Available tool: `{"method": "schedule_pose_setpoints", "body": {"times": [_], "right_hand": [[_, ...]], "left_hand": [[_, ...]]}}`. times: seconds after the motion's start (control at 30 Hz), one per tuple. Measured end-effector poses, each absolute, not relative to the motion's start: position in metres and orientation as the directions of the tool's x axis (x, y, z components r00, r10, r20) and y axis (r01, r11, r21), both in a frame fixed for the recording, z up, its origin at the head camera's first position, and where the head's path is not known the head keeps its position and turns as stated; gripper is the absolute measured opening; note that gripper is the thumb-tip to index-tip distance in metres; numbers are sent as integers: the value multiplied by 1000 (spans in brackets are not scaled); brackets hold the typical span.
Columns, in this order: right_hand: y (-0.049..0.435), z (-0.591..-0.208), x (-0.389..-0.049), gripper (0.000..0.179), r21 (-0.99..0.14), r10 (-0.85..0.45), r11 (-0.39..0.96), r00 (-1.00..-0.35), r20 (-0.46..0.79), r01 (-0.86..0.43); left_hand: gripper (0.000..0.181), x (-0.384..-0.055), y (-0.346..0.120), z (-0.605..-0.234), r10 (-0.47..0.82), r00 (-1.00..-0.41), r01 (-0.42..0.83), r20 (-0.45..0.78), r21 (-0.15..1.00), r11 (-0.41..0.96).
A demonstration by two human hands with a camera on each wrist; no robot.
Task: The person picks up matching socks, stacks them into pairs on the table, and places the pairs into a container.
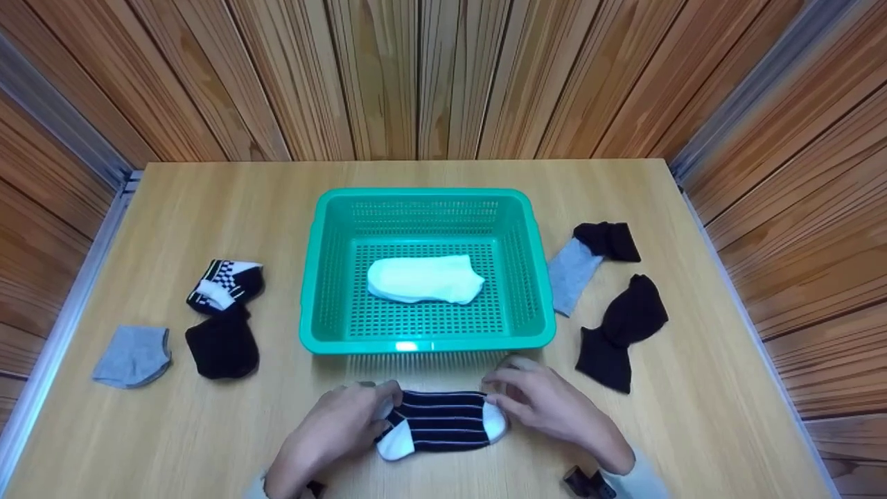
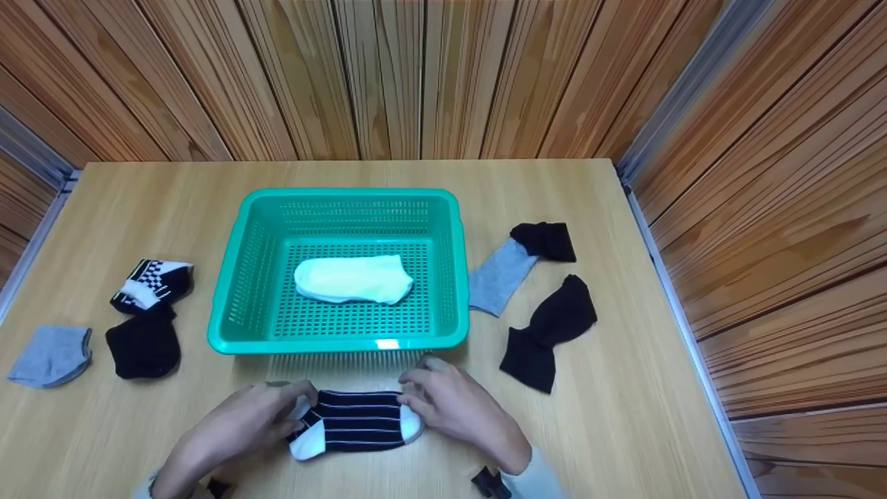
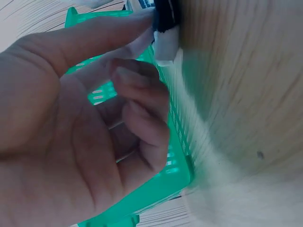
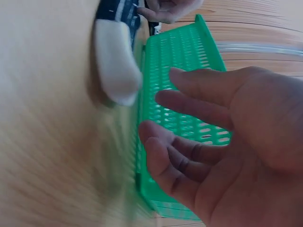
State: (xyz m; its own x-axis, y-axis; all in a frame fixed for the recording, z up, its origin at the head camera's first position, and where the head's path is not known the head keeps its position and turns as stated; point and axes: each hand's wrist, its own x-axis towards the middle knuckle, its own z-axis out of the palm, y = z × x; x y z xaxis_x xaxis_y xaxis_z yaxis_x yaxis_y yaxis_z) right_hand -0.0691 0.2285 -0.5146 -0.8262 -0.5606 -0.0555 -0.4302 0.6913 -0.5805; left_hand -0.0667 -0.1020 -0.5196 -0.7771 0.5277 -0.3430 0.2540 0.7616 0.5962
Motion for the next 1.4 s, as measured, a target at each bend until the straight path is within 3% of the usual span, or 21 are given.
{"method": "schedule_pose_setpoints", "body": {"times": [0.17, 0.3, 0.4, 0.57, 0.77, 0.9, 1.0, 1.2, 1.4], "right_hand": [[232, -502, -69, 21, -609, -510, 675, -860, 24, -417], [237, -493, -70, 16, -655, -491, 618, -864, 112, -436], [241, -489, -73, 10, -643, -476, 573, -845, 243, -508], [250, -483, -82, 17, -602, -402, 532, -803, 439, -595], [258, -478, -98, 21, -549, -310, 543, -759, 573, -635], [258, -481, -108, 25, -564, -262, 559, -775, 575, -607], [259, -485, -116, 33, -597, -239, 569, -808, 538, -566], [259, -486, -134, 42, -644, -216, 607, -877, 430, -466], [256, -487, -153, 51, -667, -210, 634, -917, 338, -391]], "left_hand": [[16, -68, -106, -513, 505, -774, 176, -383, 635, 752], [14, -70, -110, -507, 520, -779, 183, -351, 666, 724], [16, -73, -112, -502, 527, -782, 178, -331, 692, 700], [20, -75, -115, -491, 518, -795, 166, -315, 709, 686], [14, -73, -123, -478, 513, -836, 234, -195, 718, 655], [12, -72, -132, -470, 490, -867, 265, -92, 748, 608], [12, -73, -138, -467, 461, -886, 343, 57, 750, 566], [19, -83, -154, -463, 343, -870, 487, 354, 720, 494], [17, -101, -174, -467, 213, -866, 494, 453, 701, 515]]}}
